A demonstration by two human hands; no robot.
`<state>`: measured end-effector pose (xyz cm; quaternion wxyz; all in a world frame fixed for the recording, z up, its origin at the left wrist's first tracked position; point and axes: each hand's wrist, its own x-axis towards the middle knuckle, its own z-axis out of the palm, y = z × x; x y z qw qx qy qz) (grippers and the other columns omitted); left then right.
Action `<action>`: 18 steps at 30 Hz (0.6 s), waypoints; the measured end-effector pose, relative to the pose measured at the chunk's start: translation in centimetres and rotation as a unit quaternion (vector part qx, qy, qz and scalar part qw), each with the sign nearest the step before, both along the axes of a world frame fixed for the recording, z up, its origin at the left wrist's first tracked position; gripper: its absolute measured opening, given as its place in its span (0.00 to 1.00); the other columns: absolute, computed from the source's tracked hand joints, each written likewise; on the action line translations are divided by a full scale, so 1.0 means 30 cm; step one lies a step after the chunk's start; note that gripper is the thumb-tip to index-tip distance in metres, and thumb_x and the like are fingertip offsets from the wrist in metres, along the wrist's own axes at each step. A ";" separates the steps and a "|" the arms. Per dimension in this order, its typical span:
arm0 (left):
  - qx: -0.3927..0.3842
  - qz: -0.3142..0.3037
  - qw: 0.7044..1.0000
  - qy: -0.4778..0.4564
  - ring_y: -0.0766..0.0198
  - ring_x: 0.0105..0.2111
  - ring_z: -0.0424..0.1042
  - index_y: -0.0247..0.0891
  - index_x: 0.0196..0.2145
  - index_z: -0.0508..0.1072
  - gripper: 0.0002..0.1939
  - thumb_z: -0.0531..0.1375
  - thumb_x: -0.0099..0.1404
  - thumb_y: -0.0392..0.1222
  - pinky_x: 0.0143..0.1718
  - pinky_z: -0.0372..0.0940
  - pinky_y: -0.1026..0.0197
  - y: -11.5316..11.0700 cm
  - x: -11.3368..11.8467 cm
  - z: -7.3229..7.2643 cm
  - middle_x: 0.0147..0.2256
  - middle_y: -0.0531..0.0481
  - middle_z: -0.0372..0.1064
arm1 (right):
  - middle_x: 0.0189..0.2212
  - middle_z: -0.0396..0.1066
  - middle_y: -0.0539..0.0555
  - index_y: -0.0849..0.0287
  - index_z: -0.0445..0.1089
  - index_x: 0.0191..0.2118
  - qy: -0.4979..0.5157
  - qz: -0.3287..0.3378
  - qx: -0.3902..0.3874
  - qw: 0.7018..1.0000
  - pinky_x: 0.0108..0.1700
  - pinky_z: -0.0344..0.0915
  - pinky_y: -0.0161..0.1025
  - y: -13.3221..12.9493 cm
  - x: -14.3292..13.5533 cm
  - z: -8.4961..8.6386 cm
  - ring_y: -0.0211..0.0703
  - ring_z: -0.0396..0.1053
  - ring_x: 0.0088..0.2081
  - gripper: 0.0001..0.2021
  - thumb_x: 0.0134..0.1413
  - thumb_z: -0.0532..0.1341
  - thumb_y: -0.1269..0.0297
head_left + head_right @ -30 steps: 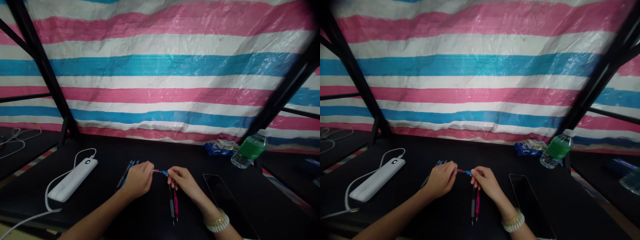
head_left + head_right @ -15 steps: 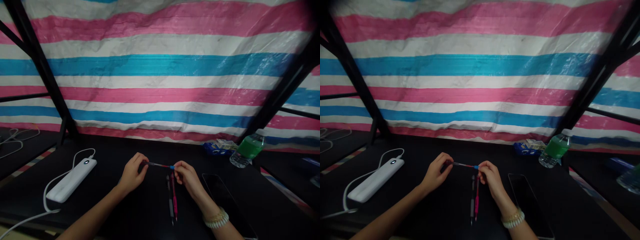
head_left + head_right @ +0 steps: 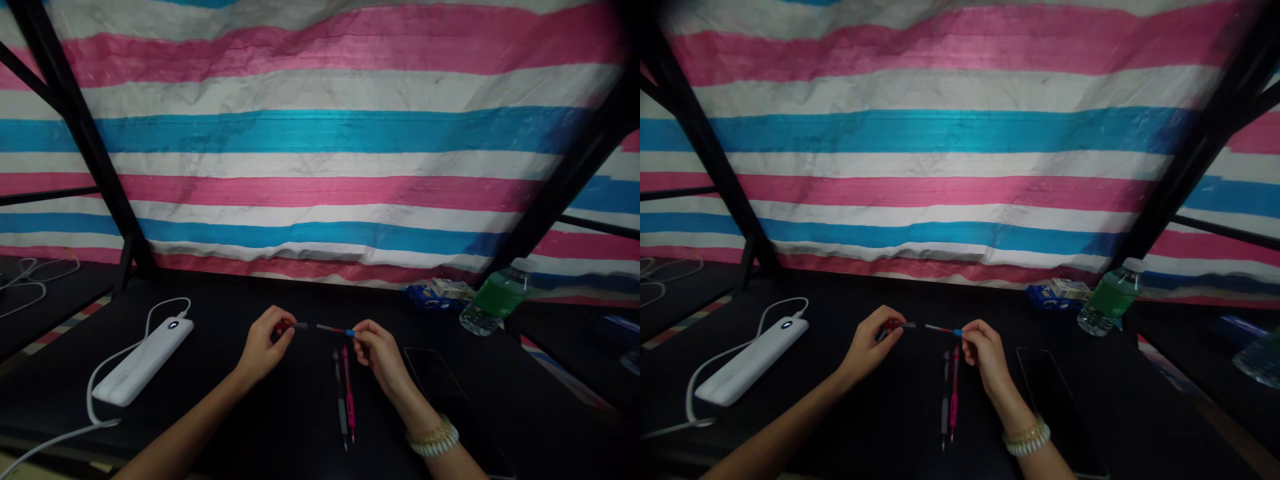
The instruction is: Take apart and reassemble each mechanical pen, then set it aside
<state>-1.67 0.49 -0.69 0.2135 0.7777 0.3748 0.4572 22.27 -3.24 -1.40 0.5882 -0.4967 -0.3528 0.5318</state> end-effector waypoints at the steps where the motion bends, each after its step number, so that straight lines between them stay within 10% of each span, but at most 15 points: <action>1: 0.002 0.000 1.000 0.000 0.62 0.33 0.67 0.39 0.36 0.72 0.06 0.55 0.63 0.35 0.36 0.63 0.59 -0.001 0.000 0.000 0.35 0.49 0.68 | 0.14 0.62 0.45 0.58 0.65 0.23 -0.001 0.000 0.001 1.000 0.17 0.46 0.30 -0.001 0.000 0.001 0.32 0.55 0.16 0.05 0.36 0.62 0.66; 18: 0.000 -0.016 1.000 0.026 0.64 0.29 0.65 0.39 0.35 0.73 0.06 0.56 0.64 0.38 0.32 0.61 0.61 -0.013 0.011 -0.005 0.31 0.50 0.68 | 0.16 0.62 0.45 0.58 0.65 0.27 -0.075 0.017 0.059 0.995 0.18 0.49 0.30 -0.010 -0.016 0.000 0.33 0.57 0.17 0.07 0.41 0.64 0.63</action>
